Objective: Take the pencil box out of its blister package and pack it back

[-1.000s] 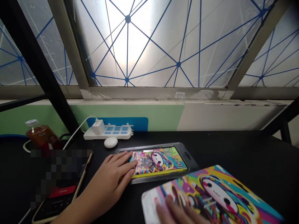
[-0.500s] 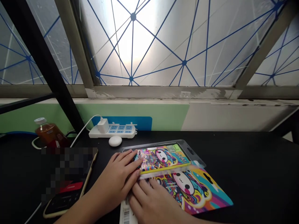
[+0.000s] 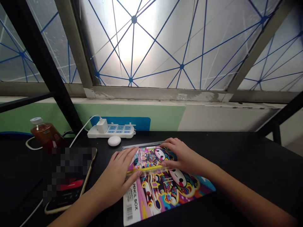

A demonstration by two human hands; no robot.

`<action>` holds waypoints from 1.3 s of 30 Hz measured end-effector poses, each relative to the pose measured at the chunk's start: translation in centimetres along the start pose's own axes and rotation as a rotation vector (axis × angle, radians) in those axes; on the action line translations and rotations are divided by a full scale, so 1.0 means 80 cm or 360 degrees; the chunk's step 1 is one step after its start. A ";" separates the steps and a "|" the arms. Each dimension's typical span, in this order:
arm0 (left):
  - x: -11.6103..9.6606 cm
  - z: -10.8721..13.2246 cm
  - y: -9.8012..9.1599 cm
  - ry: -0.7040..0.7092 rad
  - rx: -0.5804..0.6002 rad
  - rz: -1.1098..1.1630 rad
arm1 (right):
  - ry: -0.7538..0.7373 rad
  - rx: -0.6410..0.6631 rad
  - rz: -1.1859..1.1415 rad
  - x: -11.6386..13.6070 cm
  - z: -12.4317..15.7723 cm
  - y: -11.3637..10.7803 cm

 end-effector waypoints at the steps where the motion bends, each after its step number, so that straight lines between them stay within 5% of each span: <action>1: 0.001 0.001 0.003 -0.0011 -0.0023 0.0001 | 0.0004 0.0046 0.0004 -0.005 -0.004 -0.001; 8: 0.001 0.001 0.010 -0.0075 -0.0121 -0.0019 | -0.0028 0.0248 0.0129 -0.004 -0.045 -0.008; 13: -0.002 0.001 -0.002 -0.0058 -0.0204 -0.0044 | -0.0039 0.0104 0.0179 0.005 -0.046 -0.013; 20: -0.006 -0.011 -0.036 -0.0015 -0.0441 -0.0124 | -0.0027 -0.0445 0.0336 0.041 0.015 -0.012; 25: -0.059 0.022 -0.057 0.0130 -0.0510 -0.0191 | -0.0081 -0.0802 0.0391 0.067 0.095 -0.021; 31: -0.129 0.094 -0.008 0.0086 -0.0703 -0.0135 | -0.0207 -0.1080 0.0318 0.082 0.184 0.012; 35: -0.142 0.119 0.032 -0.0080 -0.0608 -0.0016 | -0.0185 -0.0972 0.0135 0.083 0.201 0.033; 39: -0.136 0.130 0.039 -0.0255 -0.0442 0.0190 | -0.0130 -0.0832 -0.0027 0.081 0.208 0.037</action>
Point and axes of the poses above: each hand's wrist, its own z-axis away from the middle knuckle, its own y-axis out of the palm, x = y × z, the point moved 2 cm from there along -z, towards the middle knuckle, and after that the axes turned 14 degrees about y, right-handed, at the moved point
